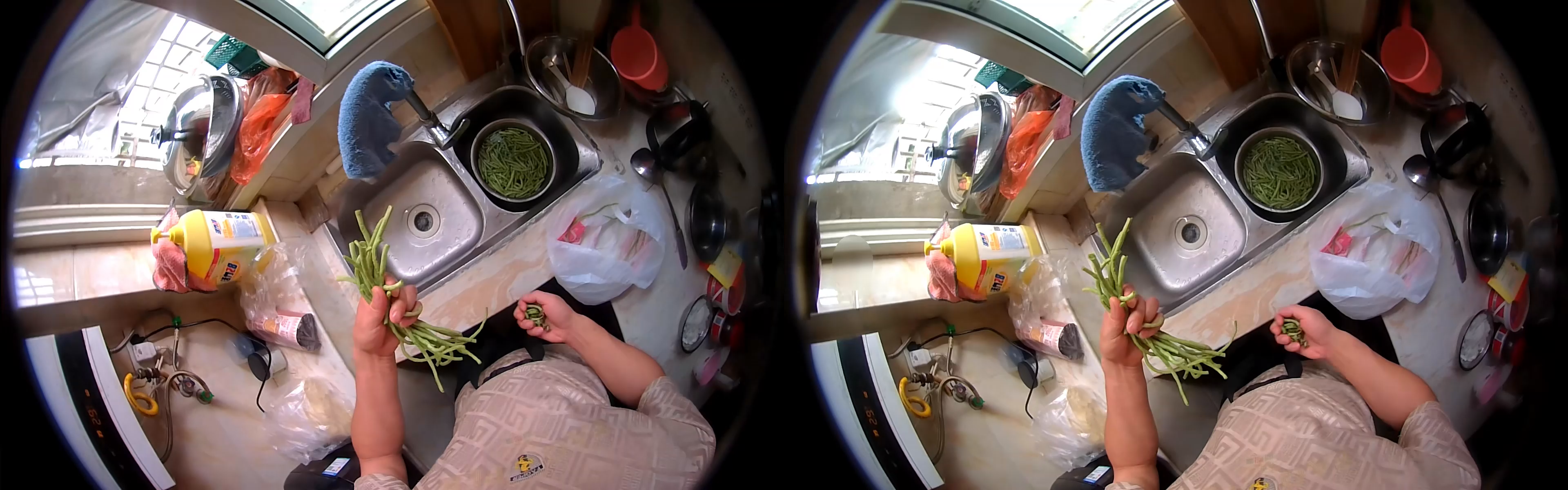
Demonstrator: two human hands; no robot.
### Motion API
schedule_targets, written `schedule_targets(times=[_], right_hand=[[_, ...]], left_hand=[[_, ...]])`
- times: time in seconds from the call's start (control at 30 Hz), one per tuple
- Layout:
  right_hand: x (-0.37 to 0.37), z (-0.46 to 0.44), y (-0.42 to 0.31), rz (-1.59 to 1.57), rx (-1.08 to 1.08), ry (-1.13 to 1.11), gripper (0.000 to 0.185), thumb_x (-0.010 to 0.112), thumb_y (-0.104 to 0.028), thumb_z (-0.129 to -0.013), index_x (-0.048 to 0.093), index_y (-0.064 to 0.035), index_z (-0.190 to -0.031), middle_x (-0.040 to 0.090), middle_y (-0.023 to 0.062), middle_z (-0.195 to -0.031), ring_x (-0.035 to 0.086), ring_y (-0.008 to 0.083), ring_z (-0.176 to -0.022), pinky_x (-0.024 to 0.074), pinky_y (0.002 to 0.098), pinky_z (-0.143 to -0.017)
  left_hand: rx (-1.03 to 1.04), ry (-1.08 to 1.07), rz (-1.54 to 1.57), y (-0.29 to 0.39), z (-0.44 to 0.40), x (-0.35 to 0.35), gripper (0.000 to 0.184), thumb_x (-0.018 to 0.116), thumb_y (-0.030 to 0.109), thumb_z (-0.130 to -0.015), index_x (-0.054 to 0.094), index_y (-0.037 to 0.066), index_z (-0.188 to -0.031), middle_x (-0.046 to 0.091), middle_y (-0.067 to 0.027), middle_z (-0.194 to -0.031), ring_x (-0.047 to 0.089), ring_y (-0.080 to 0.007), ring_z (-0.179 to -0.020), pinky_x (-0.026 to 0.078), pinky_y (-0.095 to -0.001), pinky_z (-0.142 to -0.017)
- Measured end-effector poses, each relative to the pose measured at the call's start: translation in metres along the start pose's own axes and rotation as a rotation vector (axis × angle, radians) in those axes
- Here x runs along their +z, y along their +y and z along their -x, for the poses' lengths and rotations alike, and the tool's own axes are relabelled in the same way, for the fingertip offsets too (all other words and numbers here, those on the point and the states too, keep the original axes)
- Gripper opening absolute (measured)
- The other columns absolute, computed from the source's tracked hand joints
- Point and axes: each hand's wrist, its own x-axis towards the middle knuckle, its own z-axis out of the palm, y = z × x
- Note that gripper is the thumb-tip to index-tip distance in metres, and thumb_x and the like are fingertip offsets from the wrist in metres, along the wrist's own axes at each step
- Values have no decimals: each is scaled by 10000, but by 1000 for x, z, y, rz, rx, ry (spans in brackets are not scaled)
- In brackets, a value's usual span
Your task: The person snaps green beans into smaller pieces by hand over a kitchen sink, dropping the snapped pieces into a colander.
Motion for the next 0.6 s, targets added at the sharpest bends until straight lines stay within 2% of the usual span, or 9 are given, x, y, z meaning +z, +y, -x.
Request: schedule_targets(times=[0.07, 0.17, 0.27, 0.3, 0.37, 0.43, 0.6], right_hand=[[-30, -11, 7, -56, 9, 146, 162, 487, -200, -886, 536, -70, -801, 553, 64, -775, 508, 152, -606, 389, 240, -460], [-77, -26, 19, -94, -10, 248, 161, 503, -199, -883, 588, -62, -871, 582, 52, -778, 536, 160, -632, 410, 245, -494], [-101, -37, 30, -144, -76, 343, 169, 509, -193, -889, 596, -48, -895, 601, 66, -770, 583, 183, -685, 472, 302, -566], [-119, -44, 35, -184, -86, 302, 167, 523, -192, -889, 592, -40, -900, 611, 78, -782, 600, 200, -709, 502, 327, -606], [-137, -52, 37, -128, -135, 414, 160, 532, -185, -891, 585, -36, -915, 615, 85, -793, 605, 207, -719, 521, 344, -644], [-172, -68, 45, -146, -161, 504, 136, 524, -169, -896, 570, -43, -922, 606, 90, -791, 607, 208, -723, 535, 363, -667], [-223, -91, 61, 9, -235, 682, 129, 487, -166, -915, 549, -53, -922, 589, 92, -797, 599, 206, -724, 535, 389, -657]], left_hand=[[15, 12, -22, -2, -6, -1, 270, 520, 377, -945, 544, 108, -959, 452, 28, -607, 340, -104, -627, 304, -240, -541], [23, 18, -32, -8, -14, -5, 286, 495, 403, -951, 540, 122, -917, 446, 45, -589, 337, -110, -619, 331, -281, -595], [88, -9, -66, -15, -21, -12, 300, 479, 422, -954, 550, 134, -907, 436, 64, -564, 352, -115, -625, 352, -311, -671], [93, 49, -98, -15, -19, -13, 300, 477, 425, -954, 555, 141, -894, 432, 75, -547, 386, -118, -641, 389, -340, -766], [106, 28, -48, -16, -22, -16, 296, 478, 411, -956, 551, 129, -903, 424, 68, -544, 416, -125, -661, 419, -387, -889], [84, 13, 64, -14, -23, -17, 268, 488, 377, -959, 526, 118, -908, 402, 64, -543, 424, -124, -655, 405, -441, -984], [106, 30, 163, -9, -20, -23, 225, 483, 315, -972, 477, 98, -912, 386, 36, -572, 415, -119, -626, 367, -533, -1030]])
